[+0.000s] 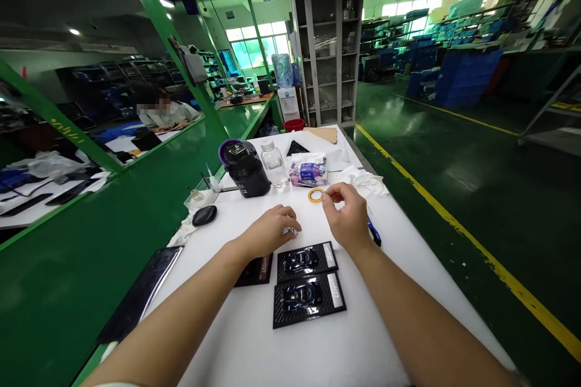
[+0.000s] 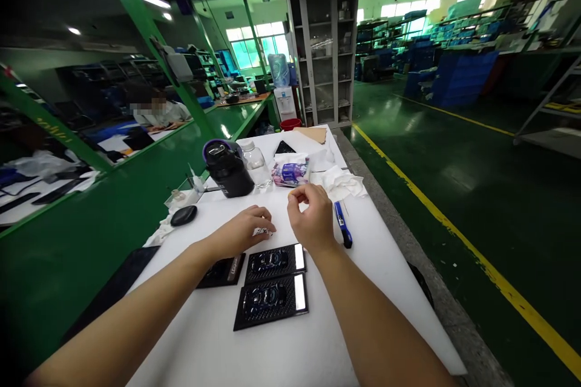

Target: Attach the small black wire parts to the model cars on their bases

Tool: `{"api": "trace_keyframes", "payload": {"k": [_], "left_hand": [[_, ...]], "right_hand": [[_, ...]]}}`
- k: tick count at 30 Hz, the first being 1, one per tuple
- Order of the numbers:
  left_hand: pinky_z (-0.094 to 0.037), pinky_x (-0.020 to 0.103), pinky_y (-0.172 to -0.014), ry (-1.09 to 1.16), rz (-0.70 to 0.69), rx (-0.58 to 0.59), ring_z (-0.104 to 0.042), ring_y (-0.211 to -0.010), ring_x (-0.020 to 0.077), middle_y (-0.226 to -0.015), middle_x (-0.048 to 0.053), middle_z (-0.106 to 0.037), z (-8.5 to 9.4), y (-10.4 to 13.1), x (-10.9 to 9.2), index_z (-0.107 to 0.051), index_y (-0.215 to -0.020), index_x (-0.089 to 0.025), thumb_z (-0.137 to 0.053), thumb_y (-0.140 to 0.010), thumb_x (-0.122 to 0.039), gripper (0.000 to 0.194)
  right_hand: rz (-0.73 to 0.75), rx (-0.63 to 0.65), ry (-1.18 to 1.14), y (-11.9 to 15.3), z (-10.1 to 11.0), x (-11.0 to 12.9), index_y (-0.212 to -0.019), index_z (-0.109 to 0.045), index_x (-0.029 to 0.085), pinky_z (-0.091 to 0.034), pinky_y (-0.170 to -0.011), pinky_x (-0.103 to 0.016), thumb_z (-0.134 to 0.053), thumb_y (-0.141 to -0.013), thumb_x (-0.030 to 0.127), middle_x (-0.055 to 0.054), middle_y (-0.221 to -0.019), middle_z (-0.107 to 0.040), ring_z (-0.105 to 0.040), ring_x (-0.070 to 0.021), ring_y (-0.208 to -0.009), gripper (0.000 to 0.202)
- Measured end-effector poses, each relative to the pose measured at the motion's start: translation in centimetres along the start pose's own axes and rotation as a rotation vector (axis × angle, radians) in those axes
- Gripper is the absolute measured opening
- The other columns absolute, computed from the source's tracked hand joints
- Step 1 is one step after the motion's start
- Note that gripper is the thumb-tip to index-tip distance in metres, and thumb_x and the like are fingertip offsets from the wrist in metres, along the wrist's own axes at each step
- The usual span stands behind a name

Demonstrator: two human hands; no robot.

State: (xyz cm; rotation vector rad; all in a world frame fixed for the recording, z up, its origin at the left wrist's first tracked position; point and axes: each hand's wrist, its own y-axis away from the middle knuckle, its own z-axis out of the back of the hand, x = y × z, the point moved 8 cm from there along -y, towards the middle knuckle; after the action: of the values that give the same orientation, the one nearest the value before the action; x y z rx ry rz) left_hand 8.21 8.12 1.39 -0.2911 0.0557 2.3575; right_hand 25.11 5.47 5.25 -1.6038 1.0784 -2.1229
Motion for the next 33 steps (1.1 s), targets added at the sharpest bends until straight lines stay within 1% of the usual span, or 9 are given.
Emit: {"api": "trace_keyframes", "payload": {"k": [3, 8, 13, 16, 20, 22, 24, 29, 33], "left_hand": [[-0.049, 0.036, -0.087, -0.051, -0.055, 0.057, -0.06, -0.092, 0.0225, -0.101, 0.007, -0.07, -0.8, -1.6, -0.3, -0.078, -0.089, -0.024, -0.07, -0.08, -0.017, 0.014], [-0.047, 0.033, -0.079, -0.063, -0.077, 0.067, -0.058, -0.083, 0.0212, -0.087, 0.005, -0.07, -1.2, -2.1, -0.1, -0.075, -0.075, -0.021, -0.071, -0.077, -0.013, 0.009], [-0.047, 0.033, -0.083, -0.07, -0.117, 0.034, -0.057, -0.086, 0.0207, -0.089, 0.006, -0.069, -1.4, -1.8, -0.6, -0.07, -0.077, -0.018, -0.062, -0.085, -0.014, 0.012], [-0.048, 0.035, -0.085, -0.04, -0.083, -0.103, -0.058, -0.091, 0.0215, -0.095, 0.007, -0.069, 0.0, -0.7, -0.9, -0.067, -0.089, -0.018, -0.052, -0.093, -0.019, 0.015], [-0.052, 0.03, -0.07, 0.129, 0.182, -0.461, -0.061, -0.078, 0.0181, -0.086, 0.004, -0.069, 3.8, 2.9, 0.5, -0.065, -0.092, -0.019, -0.05, -0.098, -0.033, 0.021], [-0.051, 0.026, -0.061, 0.193, 0.259, -0.546, -0.062, -0.073, 0.0168, -0.083, 0.003, -0.071, 4.9, 4.8, 0.8, -0.068, -0.09, -0.02, -0.055, -0.095, -0.037, 0.022], [-0.052, 0.025, -0.061, 0.213, 0.237, -0.589, -0.065, -0.077, 0.017, -0.086, 0.004, -0.073, 5.6, 6.1, 0.2, -0.07, -0.089, -0.02, -0.057, -0.094, -0.035, 0.021], [-0.059, 0.032, -0.079, 0.127, 0.14, -0.708, -0.07, -0.087, 0.0187, -0.094, 0.005, -0.074, 5.4, 7.6, -0.9, -0.07, -0.098, -0.02, -0.052, -0.097, -0.027, 0.019], [-0.061, 0.033, -0.076, 0.085, 0.157, -0.723, -0.072, -0.082, 0.0186, -0.091, 0.003, -0.075, 3.7, 8.1, -0.3, -0.06, -0.118, -0.021, -0.053, -0.096, -0.023, 0.023]], "right_hand": [[-0.052, 0.031, -0.014, 0.0, -0.5, -0.9, -0.078, -0.057, 0.021, -0.047, -0.069, -0.033, -0.054, -0.086, 0.019, -0.002, -0.075, -0.061, -0.057, -0.0197, -0.072, 0.008], [-0.071, 0.121, -0.015, 0.3, -1.8, -0.8, -0.076, -0.056, 0.021, -0.045, -0.07, -0.032, -0.056, -0.084, 0.018, -0.002, -0.074, -0.061, -0.057, -0.0192, -0.073, 0.009], [-0.087, 0.223, -0.008, 1.2, -3.3, -1.0, -0.075, -0.057, 0.021, -0.044, -0.068, -0.031, -0.057, -0.081, 0.017, -0.001, -0.071, -0.06, -0.055, -0.0188, -0.071, 0.007], [-0.099, 0.284, -0.002, 1.7, -3.9, -1.2, -0.076, -0.058, 0.021, -0.043, -0.066, -0.03, -0.057, -0.081, 0.017, 0.0, -0.07, -0.06, -0.054, -0.0179, -0.069, 0.007], [-0.098, 0.36, -0.005, 2.0, -4.5, -0.9, -0.076, -0.059, 0.02, -0.043, -0.065, -0.029, -0.057, -0.082, 0.015, 0.001, -0.07, -0.059, -0.055, -0.0167, -0.067, 0.008], [-0.095, 0.4, -0.014, 2.3, -4.8, -0.3, -0.077, -0.059, 0.02, -0.043, -0.065, -0.028, -0.057, -0.083, 0.014, 0.001, -0.071, -0.06, -0.056, -0.0166, -0.068, 0.009], [-0.084, 0.442, -0.03, 2.7, -5.2, 0.6, -0.08, -0.061, 0.02, -0.044, -0.065, -0.028, -0.057, -0.084, 0.014, 0.0, -0.074, -0.061, -0.058, -0.0168, -0.071, 0.008], [-0.076, 0.522, -0.044, 4.3, -6.4, 2.3, -0.094, -0.063, 0.019, -0.047, -0.071, -0.03, -0.059, -0.084, 0.014, -0.001, -0.084, -0.063, -0.059, -0.0178, -0.078, 0.012], [-0.126, 0.556, -0.002, 5.2, -7.2, 2.2, -0.096, -0.063, 0.02, -0.046, -0.069, -0.031, -0.06, -0.086, 0.016, -0.001, -0.083, -0.063, -0.058, -0.0185, -0.076, 0.011]]}}
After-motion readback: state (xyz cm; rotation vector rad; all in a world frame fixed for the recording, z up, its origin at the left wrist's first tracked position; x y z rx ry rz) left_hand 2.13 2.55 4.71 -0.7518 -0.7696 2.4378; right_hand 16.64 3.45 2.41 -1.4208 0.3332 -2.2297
